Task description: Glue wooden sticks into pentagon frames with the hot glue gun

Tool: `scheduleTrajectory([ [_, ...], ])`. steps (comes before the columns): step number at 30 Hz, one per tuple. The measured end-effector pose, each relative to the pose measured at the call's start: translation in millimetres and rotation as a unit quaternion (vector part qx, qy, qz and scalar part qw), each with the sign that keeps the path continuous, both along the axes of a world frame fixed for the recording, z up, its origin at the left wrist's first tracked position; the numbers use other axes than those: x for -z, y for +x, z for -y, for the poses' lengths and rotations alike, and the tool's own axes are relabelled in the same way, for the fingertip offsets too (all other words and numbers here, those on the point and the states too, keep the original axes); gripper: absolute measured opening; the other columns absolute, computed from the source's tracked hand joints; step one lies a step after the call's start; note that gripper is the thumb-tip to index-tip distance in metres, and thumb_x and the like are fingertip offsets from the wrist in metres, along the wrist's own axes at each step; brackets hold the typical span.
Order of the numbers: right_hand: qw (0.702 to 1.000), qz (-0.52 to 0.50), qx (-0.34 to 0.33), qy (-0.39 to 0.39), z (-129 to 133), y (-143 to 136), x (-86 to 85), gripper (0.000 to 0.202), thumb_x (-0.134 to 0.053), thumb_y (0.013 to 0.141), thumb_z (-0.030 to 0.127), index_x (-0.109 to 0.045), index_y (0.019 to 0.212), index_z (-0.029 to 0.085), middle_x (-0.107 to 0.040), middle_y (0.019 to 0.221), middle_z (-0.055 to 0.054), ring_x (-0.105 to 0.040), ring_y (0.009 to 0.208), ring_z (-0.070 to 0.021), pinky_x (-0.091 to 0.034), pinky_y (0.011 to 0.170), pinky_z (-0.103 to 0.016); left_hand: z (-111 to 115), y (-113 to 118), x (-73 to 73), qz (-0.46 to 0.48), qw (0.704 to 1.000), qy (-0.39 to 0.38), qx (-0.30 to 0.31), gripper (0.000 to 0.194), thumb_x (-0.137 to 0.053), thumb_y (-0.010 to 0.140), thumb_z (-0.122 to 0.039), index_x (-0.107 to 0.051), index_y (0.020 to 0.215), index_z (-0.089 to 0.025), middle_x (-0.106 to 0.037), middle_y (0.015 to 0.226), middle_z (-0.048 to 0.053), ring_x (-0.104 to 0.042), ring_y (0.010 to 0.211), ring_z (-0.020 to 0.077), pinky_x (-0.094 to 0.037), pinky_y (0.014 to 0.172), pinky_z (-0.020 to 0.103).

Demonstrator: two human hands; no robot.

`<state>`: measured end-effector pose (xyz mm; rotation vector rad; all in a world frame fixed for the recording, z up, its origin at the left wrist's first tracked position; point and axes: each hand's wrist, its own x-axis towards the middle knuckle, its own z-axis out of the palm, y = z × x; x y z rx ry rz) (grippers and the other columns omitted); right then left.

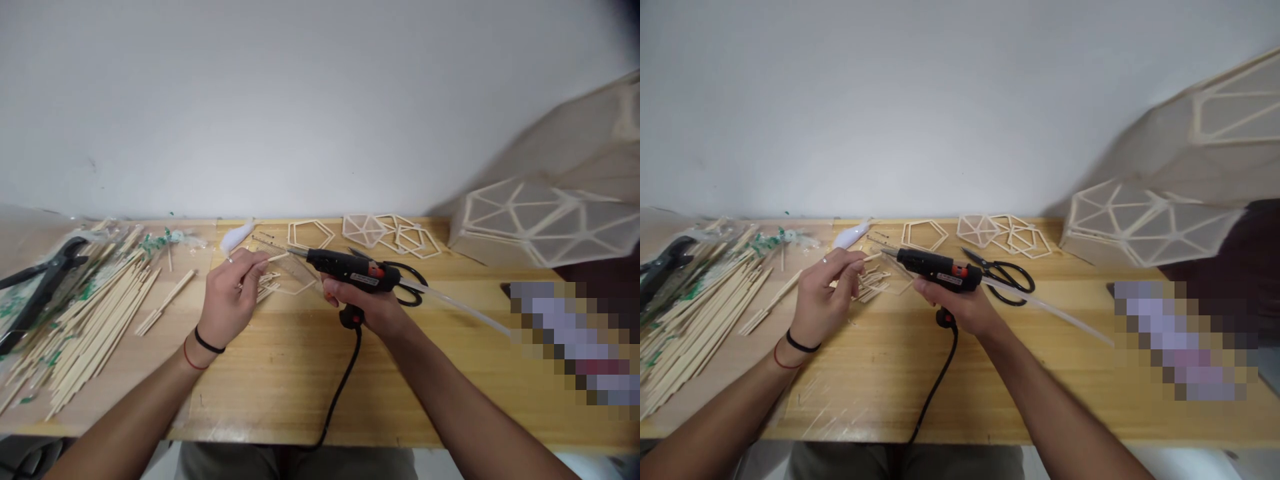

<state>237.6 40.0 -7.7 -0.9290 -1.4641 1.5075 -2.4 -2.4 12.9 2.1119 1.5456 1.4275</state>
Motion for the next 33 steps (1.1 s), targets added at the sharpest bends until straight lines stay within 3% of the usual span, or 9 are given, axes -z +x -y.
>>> scheduleTrajectory([
  [8,0.999,0.02,0.017,-0.023,0.3,-1.7,-2.8,0.032,-0.085,0.078,0.049,-0.075,0.078,0.019,-0.061,0.063,0.0,-0.054,0.059,-0.0158,-0.042,0.057,-0.031,-0.4,0.0,0.3,0.008,1.0,0.0,0.002,0.019,-0.058,0.105,-0.018,-0.074,0.095,-0.018,-0.075,0.08,0.003,-0.069,0.069,0.0132,-0.051,0.065,0.025],
  [15,0.991,0.085,0.08,-0.072,-3.8,-4.4,-2.0,0.05,-0.086,0.072,0.064,-0.066,0.061,0.02,-0.059,0.057,-0.002,-0.054,0.056,-0.016,-0.039,0.052,-0.031,-1.4,-0.2,0.8,0.02,1.0,0.008,-0.007,0.018,-0.059,0.105,-0.021,-0.074,0.094,-0.018,-0.073,0.079,0.002,-0.067,0.065,0.0117,-0.05,0.062,0.024],
  [24,0.984,-0.021,0.151,-0.087,-8.2,-12.1,1.6,0.038,-0.091,0.072,0.051,-0.069,0.072,0.02,-0.059,0.058,0.002,-0.053,0.053,-0.0137,-0.041,0.05,-0.029,-1.7,1.1,1.7,0.113,0.989,-0.092,0.004,0.019,-0.062,0.103,-0.027,-0.075,0.092,-0.018,-0.072,0.072,-0.001,-0.058,0.049,0.0079,-0.044,0.05,0.021],
  [29,0.993,-0.047,0.092,-0.053,-10.1,-11.4,6.0,0.035,-0.088,0.08,0.051,-0.072,0.082,0.019,-0.066,0.069,0.0,-0.06,0.06,-0.0148,-0.05,0.06,-0.031,-2.9,2.0,2.1,0.148,0.981,-0.122,0.015,0.02,-0.063,0.102,-0.03,-0.075,0.092,-0.018,-0.071,0.069,-0.001,-0.055,0.045,0.0075,-0.044,0.046,0.02],
  [33,0.997,-0.056,0.05,-0.03,-9.4,-11.7,5.9,0.038,-0.089,0.082,0.049,-0.066,0.077,0.02,-0.065,0.078,0.001,-0.061,0.062,-0.0131,-0.053,0.064,-0.03,-3.9,1.6,3.6,0.147,0.979,-0.138,0.008,0.02,-0.064,0.1,-0.03,-0.076,0.092,-0.017,-0.072,0.068,-0.001,-0.056,0.048,0.0086,-0.045,0.049,0.02],
])
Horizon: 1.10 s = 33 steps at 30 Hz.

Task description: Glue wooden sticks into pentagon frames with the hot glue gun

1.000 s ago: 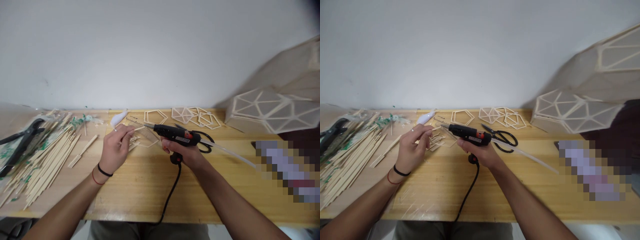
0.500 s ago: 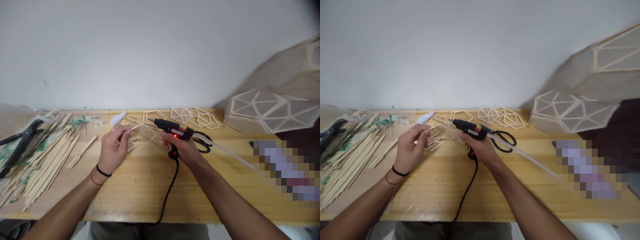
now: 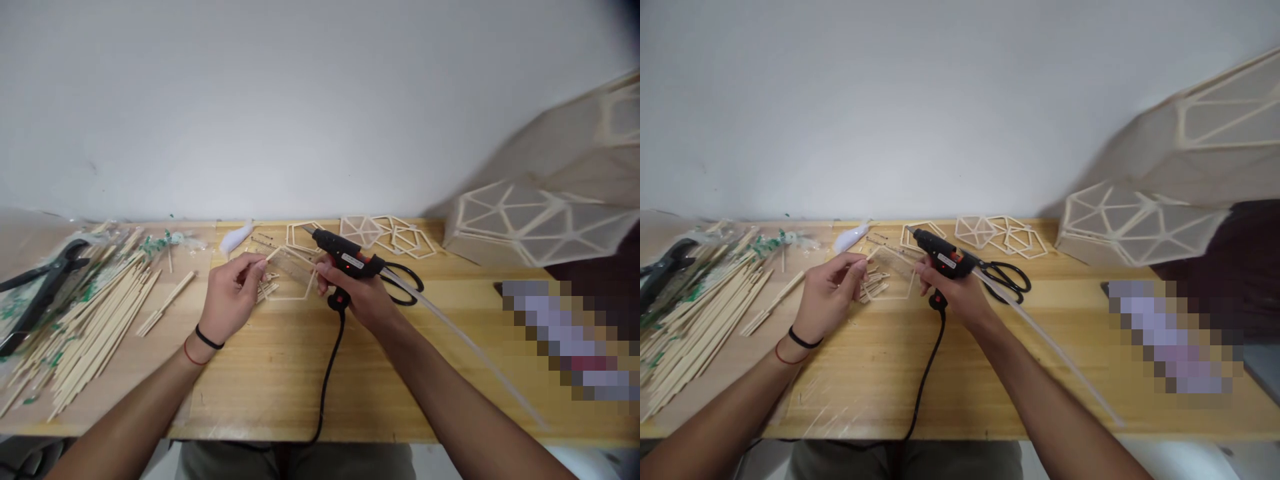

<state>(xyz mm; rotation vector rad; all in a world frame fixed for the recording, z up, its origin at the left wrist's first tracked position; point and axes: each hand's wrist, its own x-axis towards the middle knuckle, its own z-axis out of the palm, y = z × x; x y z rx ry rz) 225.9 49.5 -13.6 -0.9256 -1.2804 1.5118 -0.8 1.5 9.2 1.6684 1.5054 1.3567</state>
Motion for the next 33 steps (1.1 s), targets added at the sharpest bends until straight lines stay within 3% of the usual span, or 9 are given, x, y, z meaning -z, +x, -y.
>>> scheduleTrajectory([
  [5,1.0,0.008,-0.008,-0.002,-1.0,-1.0,3.3,0.042,-0.092,0.079,0.048,-0.059,0.078,0.021,-0.066,0.084,0.001,-0.063,0.064,-0.0127,-0.054,0.065,-0.03,-1.9,-0.1,2.1,0.036,0.998,-0.045,0.015,0.034,-0.066,0.1,-0.044,-0.074,0.081,-0.017,-0.067,0.06,-0.001,-0.053,0.046,0.0097,-0.043,0.047,0.021],
  [7,1.0,0.003,-0.005,-0.005,-2.0,-1.4,4.7,0.043,-0.092,0.078,0.047,-0.058,0.077,0.021,-0.066,0.085,0.001,-0.063,0.063,-0.0124,-0.054,0.065,-0.03,-3.4,-0.7,2.5,0.093,0.991,-0.087,0.034,0.048,-0.063,0.1,-0.057,-0.073,0.077,-0.017,-0.068,0.06,0.001,-0.053,0.044,0.0103,-0.043,0.045,0.023],
  [10,1.0,-0.005,0.012,-0.016,-3.0,-2.6,5.6,0.046,-0.094,0.075,0.047,-0.056,0.075,0.021,-0.064,0.082,0.001,-0.062,0.061,-0.0123,-0.054,0.063,-0.029,-6.8,-3.0,3.0,0.206,0.965,-0.148,0.069,0.06,-0.064,0.093,-0.073,-0.078,0.089,-0.015,-0.079,0.077,0.009,-0.06,0.046,0.0133,-0.049,0.045,0.026],
  [14,0.999,-0.009,0.039,-0.027,-2.7,-3.8,7.6,0.046,-0.095,0.073,0.045,-0.056,0.075,0.022,-0.062,0.079,0.002,-0.061,0.063,-0.0135,-0.053,0.062,-0.03,-11.2,-5.7,4.9,0.274,0.94,-0.183,0.086,0.057,-0.07,0.088,-0.071,-0.075,0.086,-0.014,-0.08,0.081,0.011,-0.064,0.05,0.0143,-0.054,0.051,0.029],
  [17,0.998,-0.015,0.051,-0.028,-3.2,-2.7,10.4,0.043,-0.096,0.074,0.043,-0.058,0.075,0.022,-0.061,0.077,0.002,-0.06,0.063,-0.0139,-0.052,0.062,-0.03,-12.4,-5.7,9.1,0.271,0.938,-0.193,0.101,0.048,-0.08,0.082,-0.063,-0.072,0.081,-0.015,-0.079,0.081,0.009,-0.065,0.053,0.0136,-0.054,0.055,0.027],
  [20,0.996,-0.03,0.072,-0.045,-5.5,-0.4,11.9,0.043,-0.097,0.073,0.04,-0.059,0.073,0.022,-0.06,0.075,0.002,-0.057,0.061,-0.013,-0.05,0.059,-0.029,-13.1,-4.7,16.5,0.248,0.938,-0.21,0.119,0.045,-0.081,0.083,-0.058,-0.07,0.076,-0.015,-0.069,0.061,0.004,-0.063,0.054,0.0137,-0.052,0.058,0.026],
  [24,0.994,-0.029,0.083,-0.067,-8.3,1.5,10.5,0.045,-0.1,0.068,0.04,-0.058,0.07,0.022,-0.06,0.074,0.001,-0.055,0.059,-0.0127,-0.045,0.053,-0.028,-14.7,-4.6,28.2,0.234,0.942,-0.213,0.11,0.049,-0.081,0.081,-0.063,-0.066,0.072,-0.017,-0.064,0.056,0.002,-0.057,0.051,0.0125,-0.045,0.053,0.025],
  [29,0.991,-0.062,0.06,-0.105,-8.8,-0.4,7.9,0.047,-0.102,0.065,0.042,-0.06,0.072,0.021,-0.061,0.075,0.001,-0.056,0.058,-0.0118,-0.048,0.054,-0.028,-16.0,-7.1,36.8,0.197,0.958,-0.182,0.099,0.047,-0.075,0.087,-0.062,-0.065,0.075,-0.018,-0.059,0.055,-0.001,-0.051,0.049,0.0113,-0.039,0.051,0.024],
  [33,0.985,-0.102,0.054,-0.131,-10.3,-4.4,8.7,0.049,-0.103,0.061,0.041,-0.06,0.073,0.021,-0.062,0.074,0.002,-0.057,0.057,-0.0116,-0.05,0.053,-0.027,-17.2,-8.6,37.3,0.114,0.983,-0.122,0.078,0.039,-0.068,0.095,-0.052,-0.066,0.075,-0.018,-0.053,0.055,-0.004,-0.048,0.05,0.0108,-0.036,0.052,0.025],
])
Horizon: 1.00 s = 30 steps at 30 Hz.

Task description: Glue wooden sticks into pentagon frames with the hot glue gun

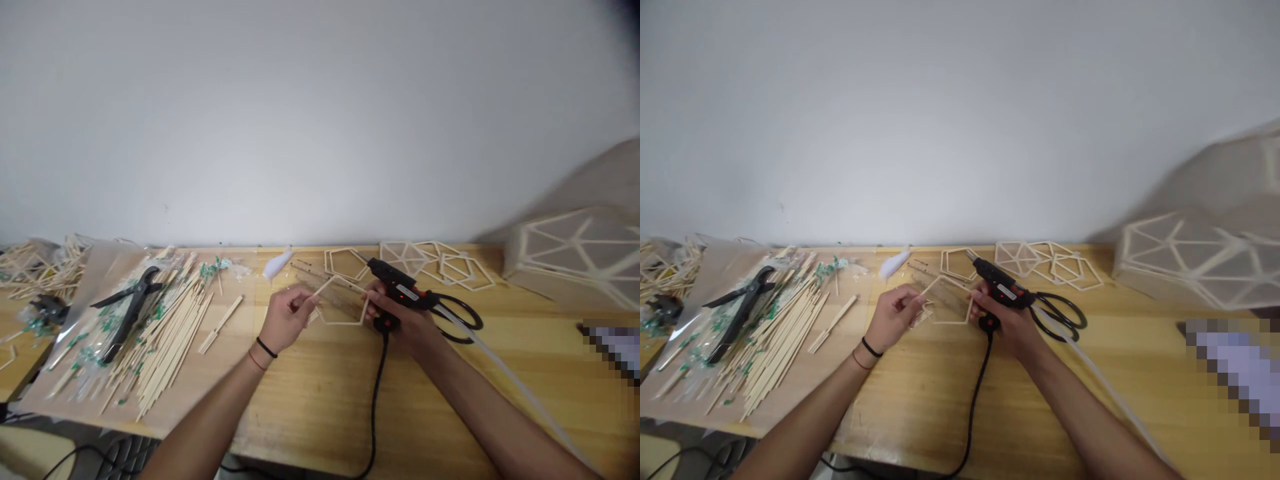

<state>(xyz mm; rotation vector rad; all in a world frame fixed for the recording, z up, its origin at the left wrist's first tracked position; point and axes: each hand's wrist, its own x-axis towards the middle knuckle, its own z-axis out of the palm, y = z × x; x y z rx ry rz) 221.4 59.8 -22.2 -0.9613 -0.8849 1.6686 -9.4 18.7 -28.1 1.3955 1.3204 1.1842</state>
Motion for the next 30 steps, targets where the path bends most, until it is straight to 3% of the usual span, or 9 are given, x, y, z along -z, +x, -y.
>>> scheduleTrajectory([
  [3,1.0,-0.019,-0.001,-0.016,-0.2,-3.7,0.3,0.051,-0.105,0.057,0.04,-0.06,0.072,0.021,-0.061,0.069,0.003,-0.055,0.054,-0.0104,-0.046,0.05,-0.025,-1.1,-0.5,-3.0,-0.083,0.994,0.07,-0.018,0.033,-0.065,0.097,-0.042,-0.069,0.076,-0.017,-0.055,0.06,-0.003,-0.047,0.054,0.0108,-0.035,0.055,0.025],
  [7,1.0,-0.019,0.008,0.02,4.4,-8.1,-1.3,0.051,-0.104,0.057,0.044,-0.062,0.073,0.022,-0.066,0.071,0.002,-0.057,0.055,-0.0109,-0.048,0.053,-0.026,-2.3,-3.0,-8.9,-0.162,0.976,0.14,-0.038,0.03,-0.063,0.098,-0.036,-0.071,0.077,-0.016,-0.058,0.062,-0.002,-0.051,0.058,0.0115,-0.037,0.059,0.025],
  [15,0.994,0.018,-0.009,0.105,19.4,-17.3,-9.3,0.045,-0.099,0.068,0.046,-0.061,0.077,0.022,-0.07,0.079,0.001,-0.066,0.064,-0.0147,-0.054,0.069,-0.033,-5.6,-11.3,-33.4,-0.172,0.971,0.149,-0.069,0.027,-0.064,0.097,-0.04,-0.072,0.084,-0.017,-0.063,0.061,-0.002,-0.057,0.055,0.0129,-0.042,0.057,0.024],
  [20,0.988,0.062,-0.036,0.14,18.3,-11.3,-11.9,0.042,-0.092,0.078,0.051,-0.06,0.082,0.024,-0.071,0.08,0.001,-0.068,0.069,-0.0169,-0.053,0.073,-0.035,-10.0,-13.0,-42.0,-0.107,0.986,0.122,-0.048,0.028,-0.071,0.092,-0.045,-0.074,0.097,-0.017,-0.067,0.066,-0.003,-0.058,0.049,0.0113,-0.044,0.053,0.023],
  [25,0.973,0.129,-0.056,0.181,8.0,6.1,-12.1,0.043,-0.087,0.083,0.056,-0.058,0.082,0.024,-0.071,0.075,0.001,-0.07,0.072,-0.0193,-0.054,0.079,-0.037,-14.8,-3.5,-31.5,-0.018,0.999,0.023,0.018,0.038,-0.081,0.085,-0.053,-0.073,0.093,-0.016,-0.068,0.064,-0.001,-0.057,0.046,0.0107,-0.042,0.047,0.023],
  [30,0.979,0.113,-0.021,0.171,-3.9,14.8,-5.1,0.045,-0.088,0.08,0.058,-0.059,0.08,0.024,-0.071,0.074,0.001,-0.071,0.071,-0.0196,-0.054,0.081,-0.038,-11.1,8.3,-22.9,0.135,0.985,-0.068,0.081,0.049,-0.088,0.078,-0.059,-0.073,0.093,-0.015,-0.073,0.076,0.003,-0.06,0.05,0.0106,-0.04,0.046,0.022],
])
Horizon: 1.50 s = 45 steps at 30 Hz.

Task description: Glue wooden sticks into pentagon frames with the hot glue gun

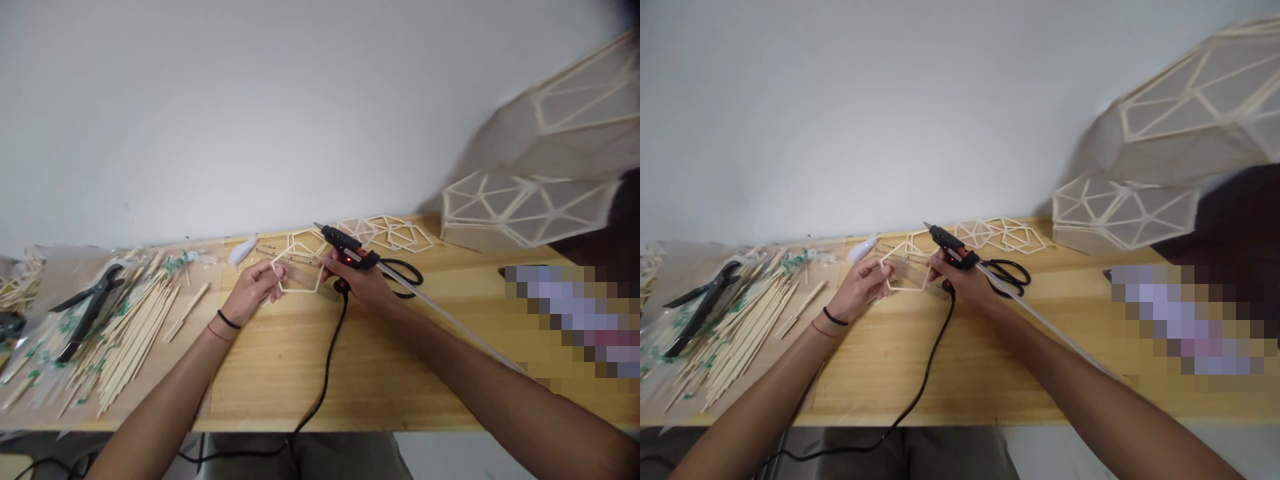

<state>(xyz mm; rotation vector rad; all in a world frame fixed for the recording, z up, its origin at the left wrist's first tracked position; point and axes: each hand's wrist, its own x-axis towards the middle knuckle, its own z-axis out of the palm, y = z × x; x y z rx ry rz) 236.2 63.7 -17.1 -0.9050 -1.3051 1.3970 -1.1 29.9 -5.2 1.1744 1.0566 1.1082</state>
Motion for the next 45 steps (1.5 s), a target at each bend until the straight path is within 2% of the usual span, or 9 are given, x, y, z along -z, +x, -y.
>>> scheduleTrajectory([
  [4,0.999,-0.032,-0.014,-0.032,-0.9,1.9,3.5,0.044,-0.091,0.078,0.053,-0.059,0.077,0.023,-0.068,0.076,0.0,-0.068,0.073,-0.0188,-0.055,0.078,-0.037,4.5,1.8,4.3,0.016,1.0,-0.008,0.016,0.048,-0.086,0.083,-0.06,-0.074,0.086,-0.014,-0.07,0.074,0.003,-0.059,0.053,0.0095,-0.044,0.05,0.023],
  [8,0.989,-0.11,-0.013,-0.093,3.2,2.7,2.1,0.039,-0.095,0.071,0.041,-0.061,0.077,0.023,-0.06,0.076,0.002,-0.058,0.067,-0.0155,-0.052,0.064,-0.032,6.4,-0.5,6.5,0.026,0.999,-0.01,-0.029,0.048,-0.083,0.086,-0.061,-0.073,0.084,-0.014,-0.068,0.072,0.002,-0.055,0.049,0.0082,-0.04,0.044,0.021],
  [13,0.948,-0.226,-0.061,-0.216,6.2,4.2,-1.9,0.029,-0.087,0.064,0.024,-0.06,0.072,0.02,-0.046,0.064,0.005,-0.037,0.055,-0.0095,-0.04,0.053,-0.027,8.0,-1.4,6.1,0.018,0.997,-0.009,-0.075,0.048,-0.086,0.082,-0.062,-0.073,0.088,-0.015,-0.066,0.07,0.0,-0.052,0.048,0.0076,-0.036,0.041,0.019],
  [17,0.927,-0.258,-0.087,-0.258,6.5,7.1,-5.8,0.025,-0.08,0.062,0.021,-0.056,0.069,0.019,-0.041,0.066,0.005,-0.029,0.055,-0.0083,-0.034,0.052,-0.025,9.9,1.4,6.5,-0.01,0.997,-0.012,-0.069,0.049,-0.083,0.085,-0.063,-0.074,0.094,-0.016,-0.066,0.072,0.0,-0.051,0.05,0.0075,-0.035,0.043,0.018],
  [24,0.948,-0.203,-0.079,-0.234,7.0,5.4,-11.3,0.031,-0.083,0.06,0.026,-0.055,0.071,0.023,-0.036,0.062,0.007,-0.024,0.056,-0.01,-0.03,0.051,-0.028,13.0,6.8,6.4,-0.043,0.997,0.002,-0.057,0.048,-0.077,0.091,-0.062,-0.072,0.106,-0.017,-0.067,0.072,0.0,-0.051,0.051,0.0094,-0.033,0.045,0.021],
  [30,0.971,-0.135,-0.03,-0.193,9.1,1.3,-6.3,0.044,-0.094,0.057,0.034,-0.055,0.073,0.024,-0.045,0.064,0.006,-0.037,0.056,-0.0106,-0.036,0.053,-0.029,14.6,6.1,4.4,-0.041,0.996,0.012,-0.073,0.048,-0.077,0.091,-0.063,-0.071,0.106,-0.018,-0.068,0.071,-0.001,-0.051,0.051,0.0096,-0.035,0.046,0.023],
  [35,0.985,-0.078,-0.021,-0.151,11.3,2.5,1.3,0.04,-0.091,0.064,0.036,-0.055,0.076,0.023,-0.053,0.065,0.006,-0.048,0.054,-0.011,-0.036,0.055,-0.029,16.0,5.5,5.0,-0.033,0.997,0.007,-0.068,0.048,-0.077,0.091,-0.061,-0.071,0.112,-0.018,-0.068,0.071,-0.001,-0.052,0.051,0.0098,-0.036,0.047,0.023],
  [40,0.989,-0.027,0.022,-0.142,7.4,4.7,11.1,0.029,-0.082,0.069,0.035,-0.058,0.08,0.024,-0.054,0.06,0.006,-0.05,0.053,-0.0137,-0.035,0.054,-0.03,17.4,8.7,5.7,-0.032,0.998,0.002,-0.046,0.049,-0.075,0.093,-0.062,-0.07,0.114,-0.018,-0.067,0.07,-0.002,-0.051,0.05,0.0094,-0.034,0.047,0.022],
  [45,0.993,-0.018,0.036,-0.111,0.5,5.8,26.9,0.016,-0.076,0.074,0.029,-0.063,0.084,0.025,-0.056,0.06,0.006,-0.051,0.055,-0.0149,-0.041,0.057,-0.031,18.5,9.3,7.4,-0.03,0.999,-0.007,-0.021,0.047,-0.074,0.094,-0.062,-0.068,0.113,-0.019,-0.067,0.07,-0.002,-0.05,0.05,0.0093,-0.034,0.046,0.022],
])
